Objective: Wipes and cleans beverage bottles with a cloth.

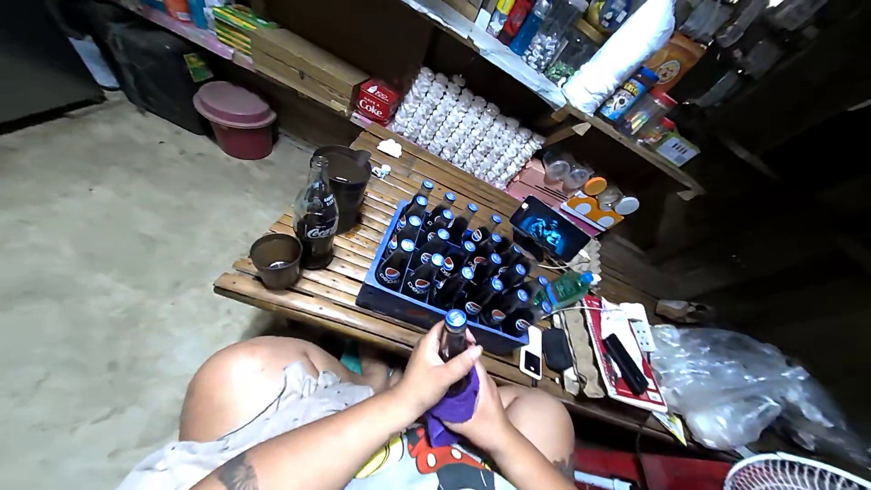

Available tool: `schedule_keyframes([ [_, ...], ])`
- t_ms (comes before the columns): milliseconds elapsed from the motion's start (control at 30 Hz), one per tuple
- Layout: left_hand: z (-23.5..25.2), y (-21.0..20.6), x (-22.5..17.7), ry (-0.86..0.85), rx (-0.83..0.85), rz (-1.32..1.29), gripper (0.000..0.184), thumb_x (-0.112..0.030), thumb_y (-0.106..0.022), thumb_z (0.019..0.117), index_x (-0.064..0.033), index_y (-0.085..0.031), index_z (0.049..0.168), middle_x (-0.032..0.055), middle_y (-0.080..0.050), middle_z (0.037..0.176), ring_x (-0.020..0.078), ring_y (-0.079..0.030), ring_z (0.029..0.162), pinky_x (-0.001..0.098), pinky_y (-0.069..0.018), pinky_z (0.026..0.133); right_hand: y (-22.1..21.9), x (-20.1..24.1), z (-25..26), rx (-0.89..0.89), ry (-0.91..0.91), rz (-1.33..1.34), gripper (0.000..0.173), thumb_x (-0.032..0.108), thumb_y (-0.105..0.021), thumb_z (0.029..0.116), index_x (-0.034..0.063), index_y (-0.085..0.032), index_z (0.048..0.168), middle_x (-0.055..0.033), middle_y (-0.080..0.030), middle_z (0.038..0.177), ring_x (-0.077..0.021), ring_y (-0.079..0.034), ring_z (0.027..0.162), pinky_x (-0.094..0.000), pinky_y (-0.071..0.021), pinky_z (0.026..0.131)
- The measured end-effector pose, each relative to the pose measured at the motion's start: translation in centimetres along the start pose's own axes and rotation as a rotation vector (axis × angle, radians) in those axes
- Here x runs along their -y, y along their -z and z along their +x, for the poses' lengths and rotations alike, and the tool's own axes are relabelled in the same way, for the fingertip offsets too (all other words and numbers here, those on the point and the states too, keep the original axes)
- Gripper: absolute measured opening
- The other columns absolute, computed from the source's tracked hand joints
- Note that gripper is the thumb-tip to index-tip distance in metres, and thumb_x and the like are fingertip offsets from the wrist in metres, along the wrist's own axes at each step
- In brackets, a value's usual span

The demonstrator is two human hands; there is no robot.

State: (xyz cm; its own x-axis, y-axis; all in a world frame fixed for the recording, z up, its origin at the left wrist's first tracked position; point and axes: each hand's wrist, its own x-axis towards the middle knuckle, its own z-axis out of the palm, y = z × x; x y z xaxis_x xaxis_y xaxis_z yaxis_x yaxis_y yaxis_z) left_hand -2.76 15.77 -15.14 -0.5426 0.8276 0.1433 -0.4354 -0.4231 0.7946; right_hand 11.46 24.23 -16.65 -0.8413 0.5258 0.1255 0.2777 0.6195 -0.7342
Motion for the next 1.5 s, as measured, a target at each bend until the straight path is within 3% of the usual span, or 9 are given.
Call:
schedule_keyframes([
  [267,0.0,0.9,0.1,-0.022,0.150,-0.418,0.016,-0.022,-0.072,0.0868,-0.0135,-0.065,0.098,0.0028,-0.071,0.081,0.0159,-0.071,0.077,0.0346,-0.0602,0.077,2.2,1.5,1.4,0.332,0.068,0.391,0.086,0.019,-0.093,0.0637,-0.0136,-0.051,0.132,-0.0071,-0.069,0.124,0.0019,-0.061,0.117,-0.0185,-0.0484,0.105],
  [433,0.4,1.4,0.4,-0.066,0.231,-0.548,0.015,-0.027,-0.071,0.0896,-0.0145,-0.068,0.097,0.0041,-0.072,0.081,0.0181,-0.073,0.078,0.0384,-0.0606,0.081,1.7,-3.2,2.3,0.709,-0.161,0.831,0.079,0.025,-0.094,0.0632,0.0073,-0.058,0.132,0.0046,-0.070,0.122,-0.0039,-0.064,0.114,-0.0289,-0.0528,0.101],
  [567,0.7,2.0,0.1,-0.175,0.315,-0.578,0.013,-0.024,-0.066,0.0943,-0.0137,-0.068,0.102,0.0044,-0.072,0.085,0.0188,-0.073,0.081,0.0404,-0.0603,0.084,1.8,-1.7,2.4,0.744,-0.155,0.968,0.064,0.037,-0.093,0.0647,0.0251,-0.067,0.122,0.0155,-0.073,0.111,0.0055,-0.066,0.103,-0.0188,-0.0540,0.093],
  [667,1.0,2.3,0.0,-0.231,0.324,-0.563,0.014,-0.025,-0.064,0.0958,-0.0128,-0.067,0.103,0.0053,-0.072,0.086,0.0196,-0.073,0.082,0.0401,-0.0602,0.083,0.9,-4.3,3.5,0.838,0.013,1.089,0.067,0.027,-0.088,0.0748,0.0104,-0.057,0.132,0.0092,-0.070,0.119,0.0014,-0.064,0.110,-0.0214,-0.0534,0.094],
  [767,1.5,2.7,-0.5,-0.274,0.275,-0.560,0.015,-0.026,-0.065,0.0955,-0.0133,-0.069,0.102,0.0059,-0.073,0.086,0.0196,-0.073,0.081,0.0385,-0.0606,0.082,3.9,3.9,3.3,0.652,-0.450,0.944,0.060,0.023,-0.092,0.0518,0.0175,-0.060,0.103,0.0159,-0.070,0.085,0.0086,-0.066,0.082,-0.0131,-0.0541,0.074],
  [867,2.0,3.1,-0.9,-0.325,0.220,-0.534,0.014,-0.025,-0.065,0.0954,-0.0127,-0.069,0.101,0.0054,-0.072,0.085,0.0195,-0.073,0.080,0.0392,-0.0607,0.082,4.9,6.3,3.1,0.561,-0.625,0.856,0.053,0.015,-0.088,0.0521,0.0183,-0.058,0.096,0.0146,-0.068,0.078,0.0080,-0.065,0.076,-0.0131,-0.0536,0.071],
  [1000,2.2,3.3,-1.0,-0.367,0.155,-0.475,0.013,-0.024,-0.065,0.0952,-0.0125,-0.068,0.101,0.0056,-0.073,0.083,0.0189,-0.073,0.079,0.0379,-0.0608,0.082,1.2,-4.2,1.5,0.598,-0.172,0.956,0.075,0.024,-0.093,0.0663,0.0114,-0.060,0.132,0.0052,-0.072,0.118,-0.0041,-0.067,0.108,-0.0283,-0.0555,0.095],
  [1300,2.1,2.8,-1.0,-0.473,-0.059,-0.336,0.013,-0.023,-0.066,0.0945,-0.0124,-0.068,0.101,0.0054,-0.073,0.084,0.0179,-0.073,0.079,0.0368,-0.0612,0.081,-0.4,-1.3,1.4,0.049,0.080,0.410,0.091,0.022,-0.096,0.0630,-0.0072,-0.050,0.136,-0.0084,-0.066,0.129,-0.0063,-0.062,0.120,-0.0272,-0.0521,0.106],
  [1500,1.4,2.3,-0.7,-0.484,0.150,-0.305,0.015,-0.024,-0.067,0.0955,-0.0134,-0.068,0.107,0.0028,-0.073,0.091,0.0149,-0.072,0.084,0.0349,-0.0604,0.082,0.3,-1.0,1.6,0.071,0.176,0.195,0.085,0.037,-0.094,0.0641,-0.0077,-0.060,0.128,-0.0142,-0.070,0.120,-0.0103,-0.065,0.115,-0.0306,-0.0539,0.103],
])
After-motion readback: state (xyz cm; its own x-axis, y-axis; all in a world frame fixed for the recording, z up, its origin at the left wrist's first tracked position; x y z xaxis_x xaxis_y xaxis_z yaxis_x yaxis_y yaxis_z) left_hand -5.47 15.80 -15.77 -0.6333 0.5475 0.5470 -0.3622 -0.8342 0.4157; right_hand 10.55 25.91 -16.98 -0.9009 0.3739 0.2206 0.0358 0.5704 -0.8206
